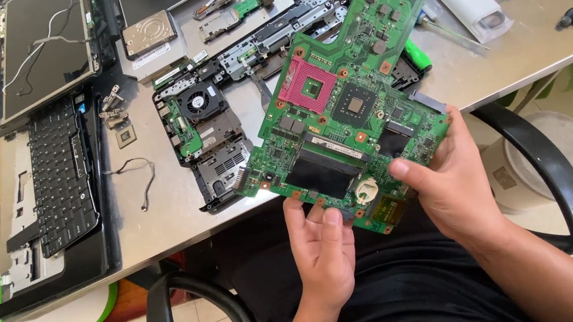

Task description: The person removes a small component from a laptop motherboard using a screwdriver, then lifts and inspects the motherboard. They use a small brush to clean a section of the board before placing it back into the laptop chassis.

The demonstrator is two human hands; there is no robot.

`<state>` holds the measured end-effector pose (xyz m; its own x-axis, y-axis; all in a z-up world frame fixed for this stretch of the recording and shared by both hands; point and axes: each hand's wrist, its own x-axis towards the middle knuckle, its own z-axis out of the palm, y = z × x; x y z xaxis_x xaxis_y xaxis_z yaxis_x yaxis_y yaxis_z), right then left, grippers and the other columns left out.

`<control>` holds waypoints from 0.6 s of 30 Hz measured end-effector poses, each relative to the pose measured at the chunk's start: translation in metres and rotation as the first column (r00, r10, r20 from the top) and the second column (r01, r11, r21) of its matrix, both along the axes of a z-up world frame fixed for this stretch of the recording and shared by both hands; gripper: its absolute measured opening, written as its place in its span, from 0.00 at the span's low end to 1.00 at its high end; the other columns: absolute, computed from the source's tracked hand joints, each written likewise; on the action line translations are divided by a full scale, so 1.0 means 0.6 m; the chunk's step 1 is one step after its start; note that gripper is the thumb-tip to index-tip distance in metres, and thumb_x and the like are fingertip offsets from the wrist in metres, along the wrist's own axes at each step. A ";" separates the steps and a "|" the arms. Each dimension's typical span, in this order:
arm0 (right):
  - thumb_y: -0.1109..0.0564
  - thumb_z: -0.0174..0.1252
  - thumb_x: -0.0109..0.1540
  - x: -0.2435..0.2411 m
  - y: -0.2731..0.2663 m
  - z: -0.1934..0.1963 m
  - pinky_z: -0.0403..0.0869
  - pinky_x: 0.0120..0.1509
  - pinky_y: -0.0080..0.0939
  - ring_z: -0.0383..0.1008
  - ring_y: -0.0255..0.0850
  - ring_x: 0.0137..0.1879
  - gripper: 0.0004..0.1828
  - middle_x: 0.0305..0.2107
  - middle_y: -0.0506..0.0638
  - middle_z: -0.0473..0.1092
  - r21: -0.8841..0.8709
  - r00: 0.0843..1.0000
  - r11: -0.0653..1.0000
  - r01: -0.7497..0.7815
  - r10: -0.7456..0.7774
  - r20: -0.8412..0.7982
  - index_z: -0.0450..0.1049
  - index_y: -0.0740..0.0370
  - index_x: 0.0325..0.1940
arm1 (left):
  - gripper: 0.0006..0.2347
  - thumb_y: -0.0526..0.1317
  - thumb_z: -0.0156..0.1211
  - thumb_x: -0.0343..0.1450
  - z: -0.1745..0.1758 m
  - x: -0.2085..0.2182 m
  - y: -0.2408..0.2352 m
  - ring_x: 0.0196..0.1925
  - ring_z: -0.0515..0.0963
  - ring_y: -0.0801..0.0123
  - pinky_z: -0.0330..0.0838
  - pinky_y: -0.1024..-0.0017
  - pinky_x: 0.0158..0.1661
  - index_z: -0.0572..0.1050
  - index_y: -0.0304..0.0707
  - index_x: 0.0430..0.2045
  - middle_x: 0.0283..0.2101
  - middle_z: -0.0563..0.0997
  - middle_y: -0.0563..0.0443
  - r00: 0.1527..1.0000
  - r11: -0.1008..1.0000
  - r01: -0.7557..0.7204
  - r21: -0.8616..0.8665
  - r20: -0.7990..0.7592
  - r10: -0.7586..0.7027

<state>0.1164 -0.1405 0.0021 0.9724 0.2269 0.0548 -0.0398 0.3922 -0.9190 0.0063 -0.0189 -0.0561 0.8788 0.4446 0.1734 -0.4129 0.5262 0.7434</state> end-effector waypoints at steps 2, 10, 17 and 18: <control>0.58 0.63 0.56 0.010 -0.012 -0.023 0.75 0.64 0.47 0.74 0.45 0.58 0.34 0.54 0.57 0.70 0.108 0.999 0.994 -0.033 0.035 -0.014 0.58 0.63 0.63 | 0.14 0.32 0.49 0.79 -0.006 0.000 0.005 0.38 0.74 0.73 0.74 0.70 0.46 0.60 0.41 0.60 0.43 0.75 0.49 0.999 0.999 -0.010 -0.044 0.034 0.012; 0.57 0.53 0.71 0.049 -0.059 -0.078 0.74 0.42 0.38 0.73 0.40 0.36 0.14 0.37 0.54 0.75 0.013 0.994 0.994 -0.106 0.105 0.039 0.74 0.69 0.55 | 0.18 0.33 0.49 0.79 -0.006 -0.004 0.028 0.40 0.73 0.75 0.73 0.73 0.47 0.61 0.36 0.65 0.40 0.77 0.51 0.995 0.992 -0.095 -0.081 0.006 0.096; 0.51 0.50 0.72 0.035 -0.059 -0.059 0.41 0.27 0.34 0.41 0.28 0.26 0.21 0.20 0.38 0.45 -0.305 0.989 0.950 -0.063 0.101 0.109 0.56 0.53 0.25 | 0.17 0.32 0.49 0.79 -0.013 -0.004 0.028 0.39 0.73 0.73 0.74 0.72 0.45 0.62 0.35 0.63 0.42 0.77 0.50 0.994 0.992 -0.107 -0.064 0.007 0.107; 0.49 0.50 0.71 0.037 -0.059 -0.060 0.40 0.25 0.34 0.41 0.28 0.25 0.22 0.21 0.38 0.44 -0.262 0.990 0.963 -0.067 0.096 0.101 0.55 0.53 0.25 | 0.18 0.32 0.51 0.77 -0.013 -0.004 0.027 0.39 0.76 0.70 0.78 0.69 0.43 0.61 0.36 0.63 0.44 0.76 0.48 0.996 0.991 -0.093 -0.097 -0.022 0.092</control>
<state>0.1385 -0.1758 -0.0339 0.9410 0.3258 0.0912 0.0468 0.1418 -0.9888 0.0038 -0.0026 -0.0642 0.8357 0.5381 0.1099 -0.4504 0.5569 0.6978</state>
